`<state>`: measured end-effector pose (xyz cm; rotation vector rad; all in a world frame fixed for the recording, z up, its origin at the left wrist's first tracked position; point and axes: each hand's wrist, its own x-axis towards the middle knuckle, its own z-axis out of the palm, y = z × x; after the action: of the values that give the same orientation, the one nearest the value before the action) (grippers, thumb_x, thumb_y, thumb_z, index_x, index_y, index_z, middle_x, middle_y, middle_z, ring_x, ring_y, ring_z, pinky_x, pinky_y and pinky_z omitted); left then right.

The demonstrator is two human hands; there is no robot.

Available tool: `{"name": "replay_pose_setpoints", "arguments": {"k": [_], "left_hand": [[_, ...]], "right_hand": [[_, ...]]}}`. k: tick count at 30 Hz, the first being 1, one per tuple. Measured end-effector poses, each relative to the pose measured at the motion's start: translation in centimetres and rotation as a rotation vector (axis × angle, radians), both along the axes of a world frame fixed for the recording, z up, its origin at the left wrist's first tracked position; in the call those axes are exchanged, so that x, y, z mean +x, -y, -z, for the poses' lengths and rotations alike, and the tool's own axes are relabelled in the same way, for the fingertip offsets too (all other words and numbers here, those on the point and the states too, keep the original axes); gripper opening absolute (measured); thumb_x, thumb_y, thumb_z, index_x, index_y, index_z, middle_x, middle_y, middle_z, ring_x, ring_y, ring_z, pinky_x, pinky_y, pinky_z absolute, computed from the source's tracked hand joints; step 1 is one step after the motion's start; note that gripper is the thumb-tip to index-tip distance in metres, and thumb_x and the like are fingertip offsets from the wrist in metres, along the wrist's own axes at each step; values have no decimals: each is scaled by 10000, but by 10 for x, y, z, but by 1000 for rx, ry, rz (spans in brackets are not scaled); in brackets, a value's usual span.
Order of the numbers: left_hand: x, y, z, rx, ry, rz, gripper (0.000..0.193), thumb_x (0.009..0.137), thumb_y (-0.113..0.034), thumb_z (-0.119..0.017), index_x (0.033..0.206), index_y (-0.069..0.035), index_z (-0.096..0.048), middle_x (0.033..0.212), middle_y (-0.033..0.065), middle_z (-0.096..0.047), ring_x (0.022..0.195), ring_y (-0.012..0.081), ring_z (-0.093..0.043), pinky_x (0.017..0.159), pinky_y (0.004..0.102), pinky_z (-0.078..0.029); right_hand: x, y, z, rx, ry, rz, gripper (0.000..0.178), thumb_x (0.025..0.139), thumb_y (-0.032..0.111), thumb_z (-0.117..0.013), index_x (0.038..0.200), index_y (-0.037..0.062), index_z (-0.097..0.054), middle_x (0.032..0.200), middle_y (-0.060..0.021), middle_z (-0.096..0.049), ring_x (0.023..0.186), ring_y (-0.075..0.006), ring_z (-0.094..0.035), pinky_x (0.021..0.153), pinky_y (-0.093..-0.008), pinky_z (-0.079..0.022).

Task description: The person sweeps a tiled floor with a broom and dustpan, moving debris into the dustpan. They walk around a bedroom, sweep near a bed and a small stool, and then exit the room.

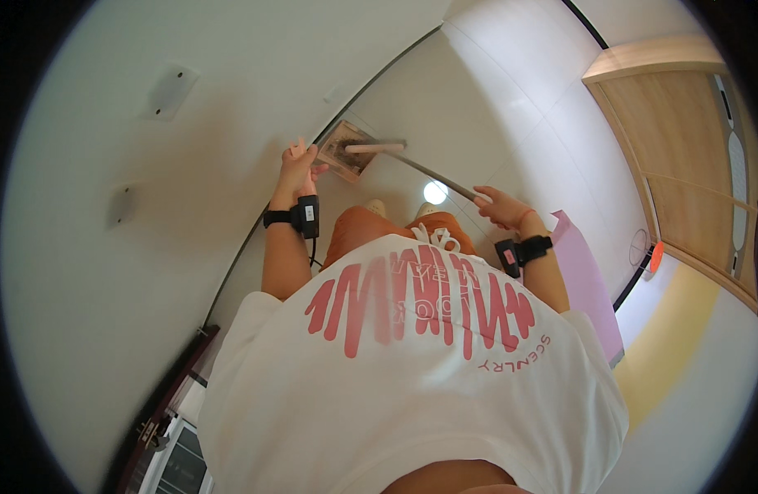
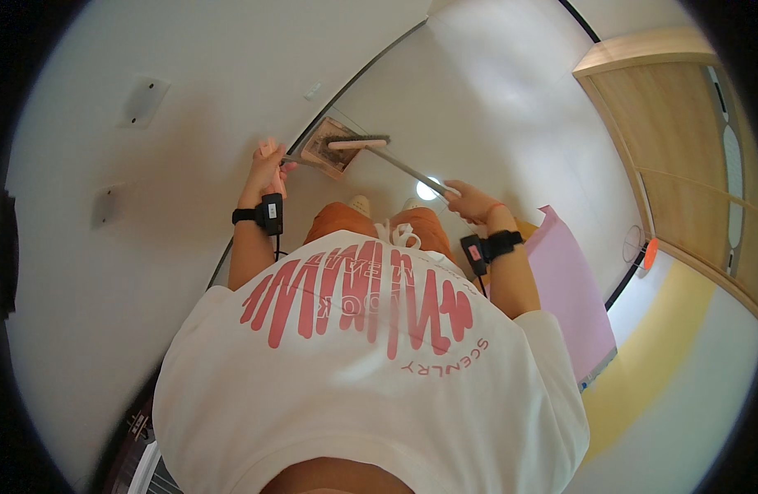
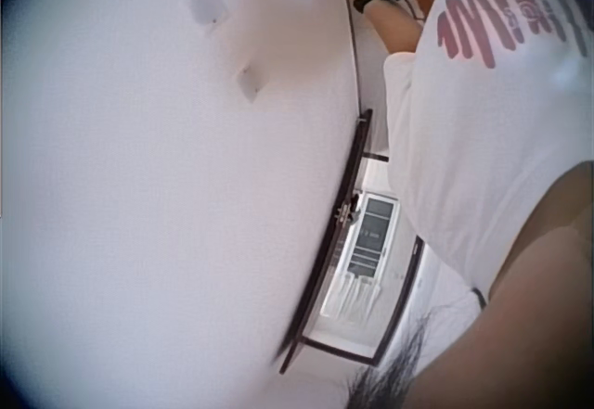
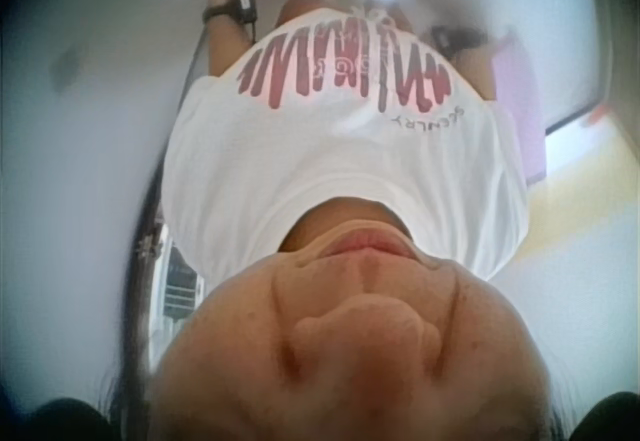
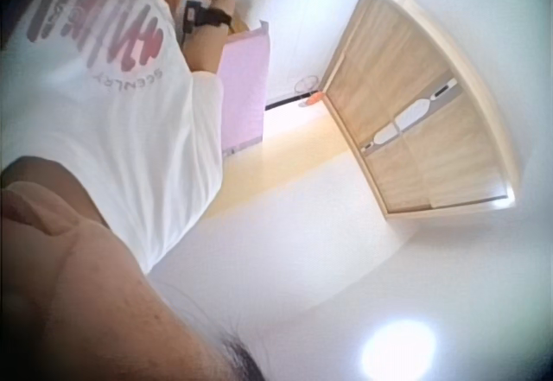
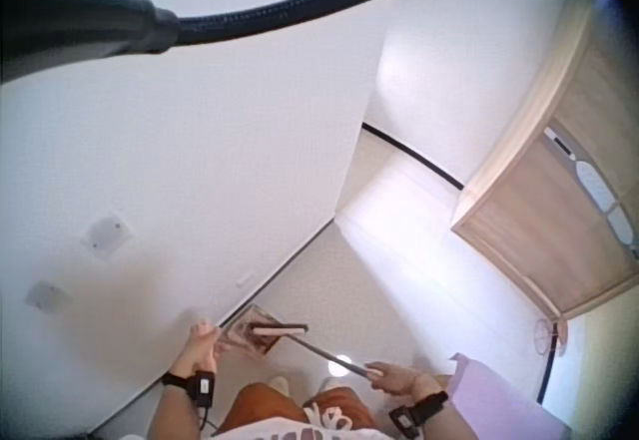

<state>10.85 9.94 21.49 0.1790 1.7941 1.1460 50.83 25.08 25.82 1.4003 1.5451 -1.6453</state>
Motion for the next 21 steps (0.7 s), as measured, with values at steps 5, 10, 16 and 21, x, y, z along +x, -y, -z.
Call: {"name": "replay_pose_setpoints", "arguments": {"k": [5,10,16,21], "left_hand": [[-7,10,17,-48,-12,99,654,823,-297,-636,1254,7,-249,942,116,-534,634,172,-620,441,252,-419],[-3,12,12,-53,19,131,672,822,-304,-637,1280,-13,-241,987,99,-514,621,149,-589,446,247,-415],[-3,15,27,-70,65,192,658,815,-288,-646,1273,-11,-262,976,87,-508,613,147,-573,455,247,-420],[-3,19,33,-103,57,181,504,828,-287,-632,1177,-54,-354,925,54,-503,632,147,-591,442,235,-408]], "right_hand": [[50,-4,27,-25,-2,316,556,864,325,-536,1353,134,-352,778,10,-492,540,-56,-386,418,-193,-293],[29,-27,77,-59,-59,567,567,847,255,-536,1355,126,-322,652,-16,-458,448,-71,-384,363,-204,-283],[15,-38,184,-183,-29,608,639,812,144,-510,1386,159,-230,599,-47,-449,427,-113,-413,339,-249,-322],[-22,26,106,-174,20,333,632,814,155,-490,1391,171,-232,614,-35,-455,420,-105,-390,348,-249,-317]]}}
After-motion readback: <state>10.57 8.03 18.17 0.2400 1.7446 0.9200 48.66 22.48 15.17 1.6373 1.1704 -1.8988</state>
